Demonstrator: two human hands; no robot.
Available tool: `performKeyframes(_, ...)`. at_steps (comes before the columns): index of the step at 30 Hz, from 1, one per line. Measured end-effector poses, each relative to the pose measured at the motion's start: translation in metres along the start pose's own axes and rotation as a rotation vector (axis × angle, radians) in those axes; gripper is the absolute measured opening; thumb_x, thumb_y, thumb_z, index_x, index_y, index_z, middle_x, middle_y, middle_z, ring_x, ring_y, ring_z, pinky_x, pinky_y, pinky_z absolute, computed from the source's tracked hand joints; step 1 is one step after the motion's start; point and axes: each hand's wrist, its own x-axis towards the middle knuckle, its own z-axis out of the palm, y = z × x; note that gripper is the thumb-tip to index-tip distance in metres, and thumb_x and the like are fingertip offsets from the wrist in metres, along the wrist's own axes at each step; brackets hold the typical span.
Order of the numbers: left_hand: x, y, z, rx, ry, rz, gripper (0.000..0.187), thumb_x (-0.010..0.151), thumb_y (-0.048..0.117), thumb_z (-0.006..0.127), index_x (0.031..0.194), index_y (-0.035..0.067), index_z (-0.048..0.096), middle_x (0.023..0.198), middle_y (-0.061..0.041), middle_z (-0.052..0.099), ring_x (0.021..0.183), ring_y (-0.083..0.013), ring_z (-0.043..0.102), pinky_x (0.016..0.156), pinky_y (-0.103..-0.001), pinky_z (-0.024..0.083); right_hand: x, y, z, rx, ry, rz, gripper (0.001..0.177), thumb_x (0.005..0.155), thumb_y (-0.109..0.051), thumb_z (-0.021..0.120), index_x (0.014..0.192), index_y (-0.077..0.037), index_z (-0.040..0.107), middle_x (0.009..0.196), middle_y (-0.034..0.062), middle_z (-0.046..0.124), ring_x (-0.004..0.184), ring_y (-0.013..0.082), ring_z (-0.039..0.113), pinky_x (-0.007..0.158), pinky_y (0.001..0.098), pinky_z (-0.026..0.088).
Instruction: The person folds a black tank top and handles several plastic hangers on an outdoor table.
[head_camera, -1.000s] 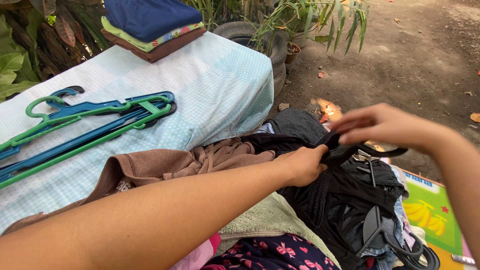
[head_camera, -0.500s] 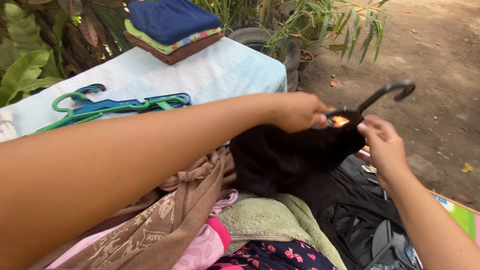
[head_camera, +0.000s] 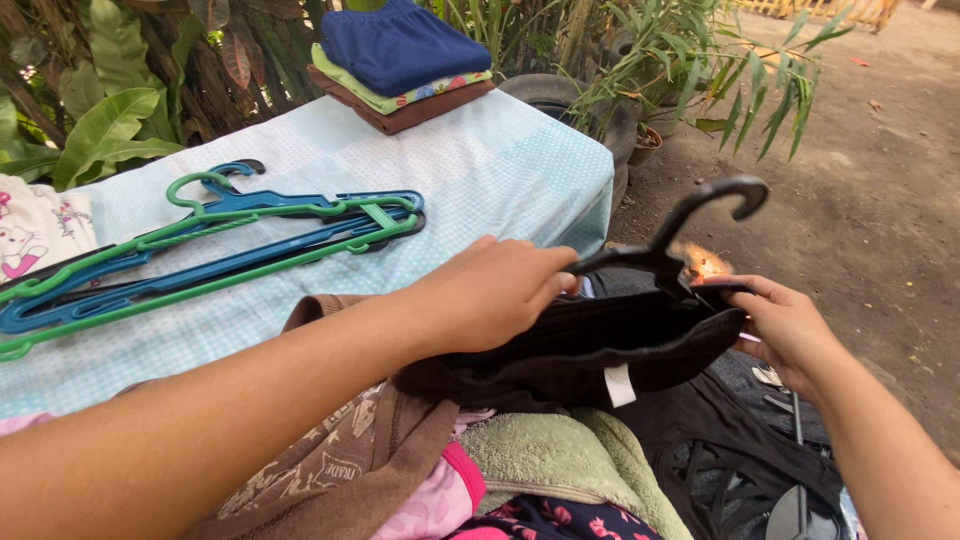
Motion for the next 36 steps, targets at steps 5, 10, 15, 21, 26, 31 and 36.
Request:
performKeyframes(5, -0.022, -0.028, -0.030, -0.600, 0.044, -0.428, 0.027, 0.105, 0.024, 0.043, 0.119, 0.011, 0.063, 0.076, -0.011, 0.066, 0.071, -0.0236, 0.065, 0.058, -0.039, 0.052, 0.002, -0.001, 0.023, -0.012, 0.089, 0.070, 0.025, 0.104, -0.017, 0.056, 0.125, -0.013, 0.068, 0.104, 0.0039, 0.068, 0.091, 0.0189, 0.063, 0.077, 0.0412, 0.051)
performKeyframes(10, -0.039, -0.045, -0.047, -0.948, 0.117, -0.647, 0.030, 0.104, 0.022, 0.041, 0.122, 0.006, 0.060, 0.092, -0.009, 0.072, 0.080, -0.0195, 0.071, 0.066, -0.040, 0.063, -0.060, -0.067, 0.096, -0.167, -0.150, 0.117, 0.042, 0.094, -0.033, 0.066, 0.129, -0.010, 0.067, 0.116, 0.0051, 0.074, 0.105, 0.0181, 0.069, 0.090, 0.0348, 0.053)
performKeyframes(15, -0.059, -0.049, -0.048, -1.319, 0.421, -0.662, 0.026, 0.101, 0.011, 0.050, 0.122, -0.001, 0.059, 0.099, -0.013, 0.067, 0.098, -0.0337, 0.075, 0.083, -0.043, 0.065, -0.132, -0.115, 0.173, -0.257, -0.718, -0.176, 0.066, 0.079, -0.043, 0.074, 0.129, -0.001, 0.074, 0.124, 0.0097, 0.079, 0.111, 0.0174, 0.070, 0.095, 0.0308, 0.052)
performKeyframes(21, -0.069, -0.063, -0.056, -1.497, 0.772, -0.634, 0.020, 0.102, 0.006, 0.047, 0.119, -0.003, 0.055, 0.101, -0.016, 0.067, 0.105, -0.0347, 0.075, 0.089, -0.044, 0.065, -0.157, -0.107, 0.209, -0.672, -0.986, -0.690, 0.084, 0.077, -0.044, 0.088, 0.144, -0.006, 0.054, 0.128, 0.0102, 0.071, 0.121, 0.0184, 0.066, 0.103, 0.0335, 0.049)
performKeyframes(26, -0.086, -0.075, -0.084, -1.233, 0.931, -0.942, 0.022, 0.103, 0.015, 0.044, 0.119, 0.005, 0.057, 0.097, -0.009, 0.066, 0.094, -0.0267, 0.074, 0.073, -0.040, 0.062, -0.144, -0.116, 0.199, -0.840, -0.896, -0.664, 0.054, 0.078, -0.032, 0.074, 0.125, -0.007, 0.072, 0.108, 0.0078, 0.082, 0.099, 0.0180, 0.074, 0.091, 0.0314, 0.056)
performKeyframes(31, -0.129, -0.103, -0.136, -0.567, 0.386, -0.967, 0.029, 0.103, 0.022, 0.049, 0.120, 0.011, 0.070, 0.077, -0.004, 0.067, 0.065, -0.0177, 0.065, 0.050, -0.031, 0.042, -0.161, -0.170, 0.202, -0.326, -0.692, -0.201, 0.047, 0.083, -0.025, 0.074, 0.123, -0.001, 0.075, 0.098, 0.0101, 0.080, 0.083, 0.0190, 0.073, 0.079, 0.0351, 0.059)
performKeyframes(36, -0.184, -0.106, -0.188, -0.146, 0.342, -1.056, 0.038, 0.104, 0.037, 0.055, 0.104, 0.010, 0.081, 0.061, -0.007, 0.055, 0.053, -0.0183, 0.051, 0.049, -0.033, 0.041, -0.209, -0.198, 0.246, 0.202, -1.108, -0.042, 0.053, 0.100, -0.028, 0.069, 0.140, 0.007, 0.062, 0.112, 0.0187, 0.071, 0.093, 0.0286, 0.064, 0.090, 0.0453, 0.052)
